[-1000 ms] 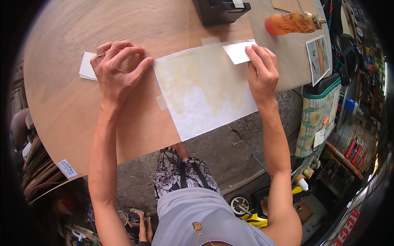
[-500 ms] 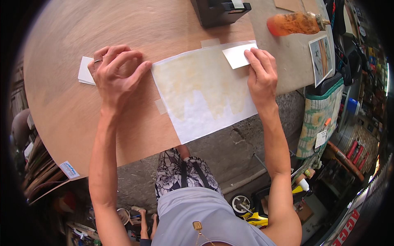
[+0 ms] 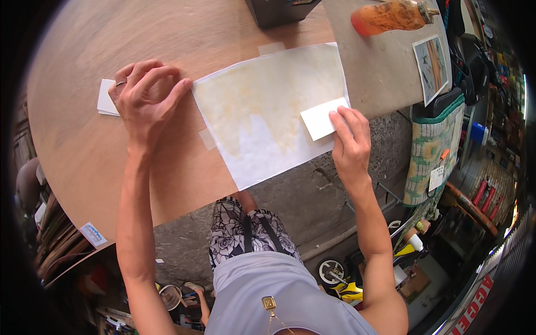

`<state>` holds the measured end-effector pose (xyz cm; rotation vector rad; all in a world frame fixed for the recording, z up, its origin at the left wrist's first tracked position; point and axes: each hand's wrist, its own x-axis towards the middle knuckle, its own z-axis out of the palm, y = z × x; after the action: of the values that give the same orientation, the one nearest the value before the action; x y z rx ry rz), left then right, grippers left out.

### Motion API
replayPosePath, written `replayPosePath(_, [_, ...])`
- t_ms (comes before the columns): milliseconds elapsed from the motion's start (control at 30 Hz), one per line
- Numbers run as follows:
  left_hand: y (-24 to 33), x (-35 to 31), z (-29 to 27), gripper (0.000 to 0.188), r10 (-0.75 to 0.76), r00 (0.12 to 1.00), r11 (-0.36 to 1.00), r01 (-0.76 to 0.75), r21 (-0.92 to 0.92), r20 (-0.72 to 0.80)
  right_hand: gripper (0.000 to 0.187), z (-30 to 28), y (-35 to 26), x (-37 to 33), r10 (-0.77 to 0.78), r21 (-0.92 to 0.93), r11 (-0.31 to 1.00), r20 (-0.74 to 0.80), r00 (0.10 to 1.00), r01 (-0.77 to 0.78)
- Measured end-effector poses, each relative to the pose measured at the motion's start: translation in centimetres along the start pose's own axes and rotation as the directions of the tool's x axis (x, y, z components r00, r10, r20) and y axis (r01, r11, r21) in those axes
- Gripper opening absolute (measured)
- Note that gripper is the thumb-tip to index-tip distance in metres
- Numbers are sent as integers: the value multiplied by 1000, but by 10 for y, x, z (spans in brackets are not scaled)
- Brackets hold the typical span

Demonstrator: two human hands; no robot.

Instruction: The person tapes a translucent sheet to a white paper, applies glue in lines along the top edge, and places a small white square on the glued area. The person repeats this process with another small white square.

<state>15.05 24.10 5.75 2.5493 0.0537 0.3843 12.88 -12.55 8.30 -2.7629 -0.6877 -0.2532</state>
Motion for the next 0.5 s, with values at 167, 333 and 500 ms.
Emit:
replayPosePath(167, [-1,0,-1,25,16,1000,999,-17,44,6,30,-19,-9,-30,37,0,999,85,996,-37])
replayPosePath(333, [-1,-1,0,26,9,1000,999,-9,41,5,34,-40,-11,-23,13,17,1000,39,999,-13])
replayPosePath(500, [1,1,2,26,6,1000,999,-7,49,19,33,-6,0,24,-71,-68,995,-54,996,67])
